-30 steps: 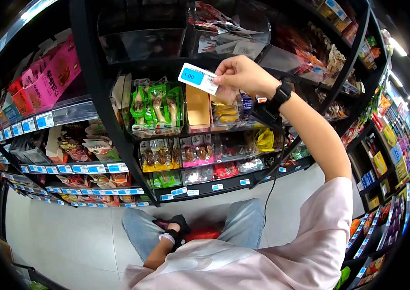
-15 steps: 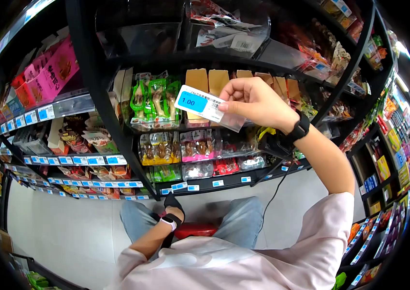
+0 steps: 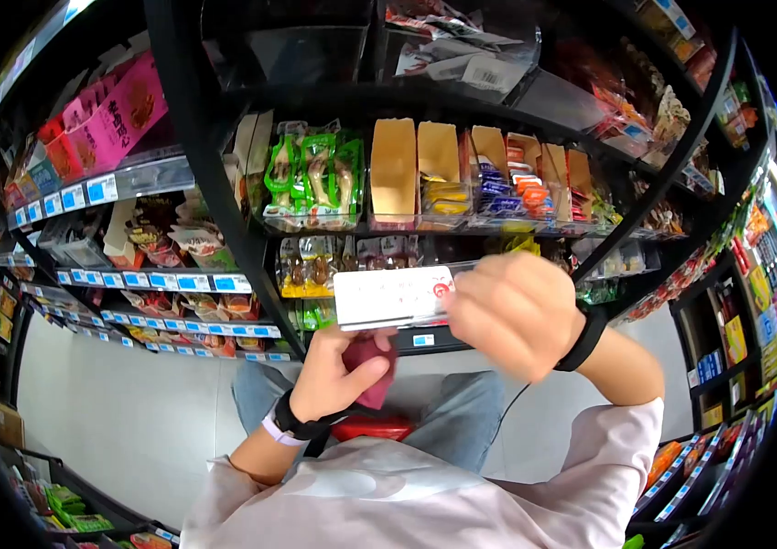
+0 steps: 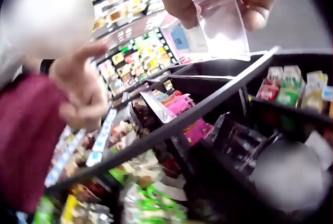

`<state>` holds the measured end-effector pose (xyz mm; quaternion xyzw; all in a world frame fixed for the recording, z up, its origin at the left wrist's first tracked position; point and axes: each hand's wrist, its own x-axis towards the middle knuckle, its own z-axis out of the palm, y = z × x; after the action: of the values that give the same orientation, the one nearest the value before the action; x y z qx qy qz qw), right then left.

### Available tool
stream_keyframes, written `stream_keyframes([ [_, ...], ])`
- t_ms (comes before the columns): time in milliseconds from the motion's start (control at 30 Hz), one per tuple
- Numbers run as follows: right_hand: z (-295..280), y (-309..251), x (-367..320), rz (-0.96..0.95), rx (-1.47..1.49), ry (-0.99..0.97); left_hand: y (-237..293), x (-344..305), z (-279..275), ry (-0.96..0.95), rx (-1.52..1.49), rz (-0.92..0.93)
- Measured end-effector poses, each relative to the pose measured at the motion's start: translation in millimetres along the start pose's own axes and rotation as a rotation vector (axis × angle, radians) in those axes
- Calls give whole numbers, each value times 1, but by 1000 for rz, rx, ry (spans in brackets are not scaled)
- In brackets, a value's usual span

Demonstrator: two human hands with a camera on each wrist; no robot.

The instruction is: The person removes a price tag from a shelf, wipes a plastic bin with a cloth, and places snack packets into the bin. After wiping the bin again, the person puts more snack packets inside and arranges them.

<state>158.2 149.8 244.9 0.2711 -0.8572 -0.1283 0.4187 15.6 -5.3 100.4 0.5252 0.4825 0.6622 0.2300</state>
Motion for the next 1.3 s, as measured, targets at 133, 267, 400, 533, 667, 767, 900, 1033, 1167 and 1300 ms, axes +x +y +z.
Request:
stream_keyframes([
  [133, 6, -9, -6, -270, -289, 63, 50, 9, 10, -20, -198, 90],
  [267, 4, -11, -11, -338, -316, 27, 72, 8, 19, -31, -267, -144],
  [400, 3, -13, -16, -282, -304, 6, 73, 6, 24, -61, -197, -126],
  [533, 0, -16, -19, -245, -299, -16, 67, 7, 28, 18, -240, -87],
  [667, -1, -19, -20, -247, -280, -23, 67, 9, 29, 119, -253, -257],
  [767, 1, -20, -20, -250, -276, -13, 68, 9, 34, 173, -272, -218],
  [900, 2, -21, -19, -236, -254, -18, 72, 8, 37, 215, -251, -154],
  [1033, 3, -21, -19, -217, -236, -27, 72, 5, 32, 168, -241, -158],
  [1167, 5, -21, -18, -218, -235, -39, 60, 3, 29, 112, -289, -145],
  [1300, 21, -21, -22, -191, -146, -89, 56, 9, 43, 341, -390, -179],
])
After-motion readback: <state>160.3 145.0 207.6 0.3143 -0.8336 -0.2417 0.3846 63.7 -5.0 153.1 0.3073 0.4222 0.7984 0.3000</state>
